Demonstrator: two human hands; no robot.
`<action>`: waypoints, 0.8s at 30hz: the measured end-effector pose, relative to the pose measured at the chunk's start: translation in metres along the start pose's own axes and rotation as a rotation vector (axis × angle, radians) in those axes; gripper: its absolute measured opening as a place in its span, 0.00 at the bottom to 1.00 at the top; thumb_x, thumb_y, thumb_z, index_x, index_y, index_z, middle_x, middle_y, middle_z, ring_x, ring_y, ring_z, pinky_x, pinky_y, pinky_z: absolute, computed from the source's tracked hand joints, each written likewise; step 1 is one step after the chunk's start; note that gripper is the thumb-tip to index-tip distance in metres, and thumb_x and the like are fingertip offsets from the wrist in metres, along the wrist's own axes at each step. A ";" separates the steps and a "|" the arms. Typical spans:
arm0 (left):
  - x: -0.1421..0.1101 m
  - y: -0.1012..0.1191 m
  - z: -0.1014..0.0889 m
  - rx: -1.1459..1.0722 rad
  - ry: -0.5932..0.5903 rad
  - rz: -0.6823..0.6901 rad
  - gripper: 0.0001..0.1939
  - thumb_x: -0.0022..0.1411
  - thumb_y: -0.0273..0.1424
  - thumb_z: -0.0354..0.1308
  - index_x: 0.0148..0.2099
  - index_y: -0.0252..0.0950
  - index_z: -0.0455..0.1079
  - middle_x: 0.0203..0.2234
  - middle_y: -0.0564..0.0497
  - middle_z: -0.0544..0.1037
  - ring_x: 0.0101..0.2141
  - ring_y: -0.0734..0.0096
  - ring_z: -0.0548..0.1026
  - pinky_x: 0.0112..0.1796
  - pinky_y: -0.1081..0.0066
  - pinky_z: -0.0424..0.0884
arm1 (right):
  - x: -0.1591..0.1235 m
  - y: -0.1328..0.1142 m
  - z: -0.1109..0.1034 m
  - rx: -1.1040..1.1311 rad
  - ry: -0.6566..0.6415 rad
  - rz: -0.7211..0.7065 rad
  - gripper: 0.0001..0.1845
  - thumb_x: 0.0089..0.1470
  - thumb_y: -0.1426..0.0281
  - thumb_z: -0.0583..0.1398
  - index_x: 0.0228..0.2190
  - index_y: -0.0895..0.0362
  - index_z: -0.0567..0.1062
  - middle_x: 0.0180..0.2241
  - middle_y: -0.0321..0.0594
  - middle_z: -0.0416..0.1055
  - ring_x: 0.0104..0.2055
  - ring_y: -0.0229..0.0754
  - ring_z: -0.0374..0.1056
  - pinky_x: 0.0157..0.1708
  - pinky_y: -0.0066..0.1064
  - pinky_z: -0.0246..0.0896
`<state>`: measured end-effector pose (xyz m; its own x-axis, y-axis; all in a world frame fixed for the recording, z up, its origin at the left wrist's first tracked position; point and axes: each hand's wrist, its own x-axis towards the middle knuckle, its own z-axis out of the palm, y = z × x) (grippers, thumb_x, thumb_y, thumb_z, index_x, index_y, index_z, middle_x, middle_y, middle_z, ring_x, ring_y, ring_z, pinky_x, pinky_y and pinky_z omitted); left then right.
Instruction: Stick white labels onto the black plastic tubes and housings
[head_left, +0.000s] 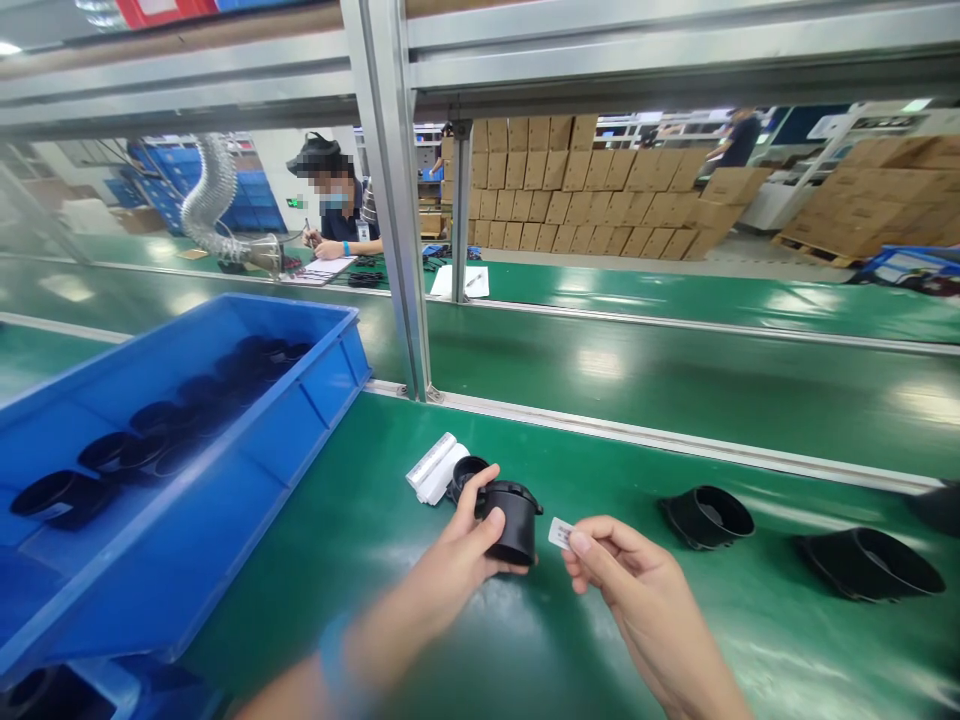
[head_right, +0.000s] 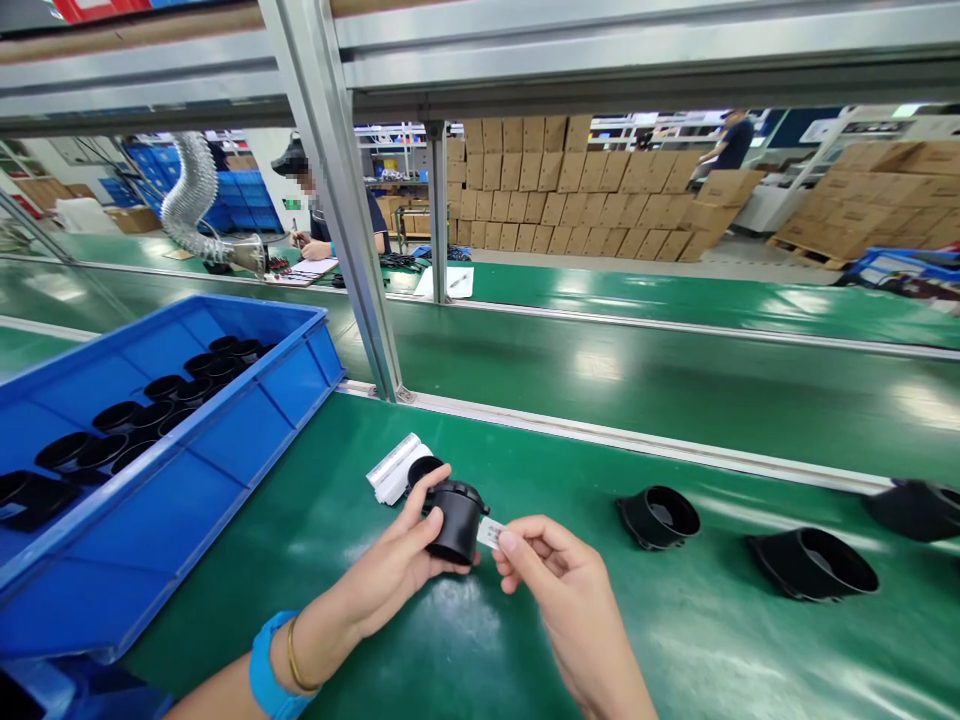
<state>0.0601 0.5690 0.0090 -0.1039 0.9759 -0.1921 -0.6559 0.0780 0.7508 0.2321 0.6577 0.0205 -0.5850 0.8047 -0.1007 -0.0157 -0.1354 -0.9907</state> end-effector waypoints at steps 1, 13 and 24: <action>0.000 -0.001 0.000 -0.007 -0.009 -0.006 0.38 0.64 0.45 0.59 0.68 0.45 0.42 0.50 0.41 0.69 0.38 0.62 0.77 0.44 0.58 0.68 | 0.000 0.000 0.001 0.000 -0.012 0.012 0.17 0.55 0.55 0.67 0.28 0.57 0.77 0.27 0.37 0.70 0.28 0.37 0.64 0.29 0.25 0.60; -0.004 -0.010 0.004 -0.040 -0.033 -0.039 0.40 0.65 0.46 0.58 0.67 0.43 0.39 0.47 0.44 0.69 0.39 0.64 0.75 0.43 0.62 0.67 | -0.002 0.003 0.005 -0.125 -0.052 0.089 0.23 0.54 0.49 0.64 0.25 0.57 0.74 0.23 0.35 0.65 0.25 0.37 0.58 0.25 0.25 0.55; -0.013 -0.008 -0.003 0.411 -0.043 0.063 0.31 0.70 0.47 0.48 0.69 0.48 0.43 0.56 0.46 0.65 0.53 0.61 0.66 0.57 0.57 0.57 | -0.011 -0.020 0.019 -0.150 -0.030 0.098 0.21 0.54 0.51 0.64 0.25 0.56 0.73 0.23 0.34 0.66 0.24 0.36 0.56 0.24 0.25 0.54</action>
<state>0.0638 0.5547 0.0036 -0.0977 0.9882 -0.1176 -0.2955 0.0841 0.9516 0.2237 0.6406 0.0435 -0.6016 0.7742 -0.1970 0.1625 -0.1229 -0.9790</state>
